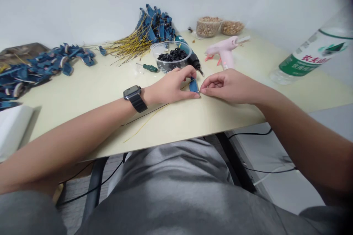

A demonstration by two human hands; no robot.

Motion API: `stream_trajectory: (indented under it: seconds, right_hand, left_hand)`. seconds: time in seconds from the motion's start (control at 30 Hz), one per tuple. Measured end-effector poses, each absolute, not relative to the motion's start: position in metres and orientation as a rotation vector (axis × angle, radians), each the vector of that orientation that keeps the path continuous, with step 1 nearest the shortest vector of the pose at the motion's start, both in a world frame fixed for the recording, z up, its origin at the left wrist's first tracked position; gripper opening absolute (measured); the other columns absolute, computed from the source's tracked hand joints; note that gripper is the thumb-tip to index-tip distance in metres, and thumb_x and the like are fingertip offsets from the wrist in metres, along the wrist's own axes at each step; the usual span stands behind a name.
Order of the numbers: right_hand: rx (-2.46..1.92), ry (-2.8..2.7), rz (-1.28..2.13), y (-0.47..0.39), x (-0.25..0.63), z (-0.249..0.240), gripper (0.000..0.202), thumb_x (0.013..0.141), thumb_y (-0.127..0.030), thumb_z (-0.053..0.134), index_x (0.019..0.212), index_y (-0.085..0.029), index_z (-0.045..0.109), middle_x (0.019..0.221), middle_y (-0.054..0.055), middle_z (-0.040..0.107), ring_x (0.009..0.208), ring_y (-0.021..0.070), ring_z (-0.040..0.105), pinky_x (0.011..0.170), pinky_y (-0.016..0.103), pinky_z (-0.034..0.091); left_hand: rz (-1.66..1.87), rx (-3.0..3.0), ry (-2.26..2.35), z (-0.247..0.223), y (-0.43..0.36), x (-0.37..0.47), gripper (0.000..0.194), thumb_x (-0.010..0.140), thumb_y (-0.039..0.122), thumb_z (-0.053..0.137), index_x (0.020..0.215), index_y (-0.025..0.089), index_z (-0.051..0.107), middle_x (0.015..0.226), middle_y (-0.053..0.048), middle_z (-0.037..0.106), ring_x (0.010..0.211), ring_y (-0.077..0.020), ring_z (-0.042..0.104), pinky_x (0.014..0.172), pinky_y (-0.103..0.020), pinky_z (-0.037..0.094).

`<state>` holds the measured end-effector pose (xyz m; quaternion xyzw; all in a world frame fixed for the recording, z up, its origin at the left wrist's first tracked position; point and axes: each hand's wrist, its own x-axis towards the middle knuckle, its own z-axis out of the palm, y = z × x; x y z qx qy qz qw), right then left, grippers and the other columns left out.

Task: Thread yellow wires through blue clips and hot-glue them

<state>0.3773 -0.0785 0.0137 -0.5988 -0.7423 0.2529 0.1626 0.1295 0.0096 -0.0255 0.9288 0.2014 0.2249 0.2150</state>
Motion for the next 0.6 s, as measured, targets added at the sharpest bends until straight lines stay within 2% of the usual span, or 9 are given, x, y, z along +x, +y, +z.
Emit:
stream_trajectory:
  seconds: [0.13, 0.37, 0.5, 0.6]
  right_hand:
    - [-1.678, -2.087, 0.760, -0.0774, 0.3765, 0.0115, 0.014, 0.093, -0.034, 0.078, 0.094, -0.022, 0.086, 0.072, 0.000, 0.062, 0.065, 0.0141, 0.046, 0.066, 0.032, 0.035]
    - [-1.630, -2.018, 0.836, -0.0765, 0.3758, 0.0069, 0.023, 0.092, -0.044, 0.082, 0.093, -0.021, 0.083, 0.071, 0.000, 0.061, 0.065, 0.0135, 0.045, 0.065, 0.032, 0.034]
    - [-1.632, -2.018, 0.840, -0.0778, 0.3744, 0.0072, 0.025, 0.089, -0.047, 0.083, 0.094, -0.022, 0.083, 0.070, -0.001, 0.060, 0.065, 0.0140, 0.045, 0.064, 0.032, 0.033]
    - [-1.651, -2.018, 0.824, -0.0777, 0.3743, 0.0069, 0.028, 0.089, -0.051, 0.083, 0.093, -0.023, 0.083, 0.070, -0.001, 0.060, 0.066, 0.0149, 0.046, 0.065, 0.032, 0.033]
  left_hand:
    - [0.654, 2.606, 0.529, -0.0279, 0.0096, 0.1269, 0.059, 0.097, 0.074, 0.081, 0.119, 0.021, 0.067, 0.122, -0.012, 0.077, 0.108, -0.0293, 0.067, 0.100, -0.043, 0.052]
    - [0.631, 2.614, 0.543, -0.0325, 0.0078, 0.1277, 0.045, 0.099, 0.065, 0.080, 0.101, 0.023, 0.065, 0.102, -0.006, 0.076, 0.102, -0.0285, 0.062, 0.095, -0.040, 0.045]
    - [0.596, 2.591, 0.565, -0.0289, 0.0035, 0.1286, 0.049, 0.101, 0.070, 0.076, 0.093, 0.024, 0.063, 0.093, -0.004, 0.073, 0.100, -0.0266, 0.062, 0.101, -0.041, 0.043]
    - [0.557, 2.583, 0.576, -0.0265, 0.0013, 0.1292, 0.056, 0.103, 0.076, 0.071, 0.088, 0.023, 0.061, 0.096, -0.004, 0.074, 0.101, -0.0254, 0.063, 0.107, -0.042, 0.043]
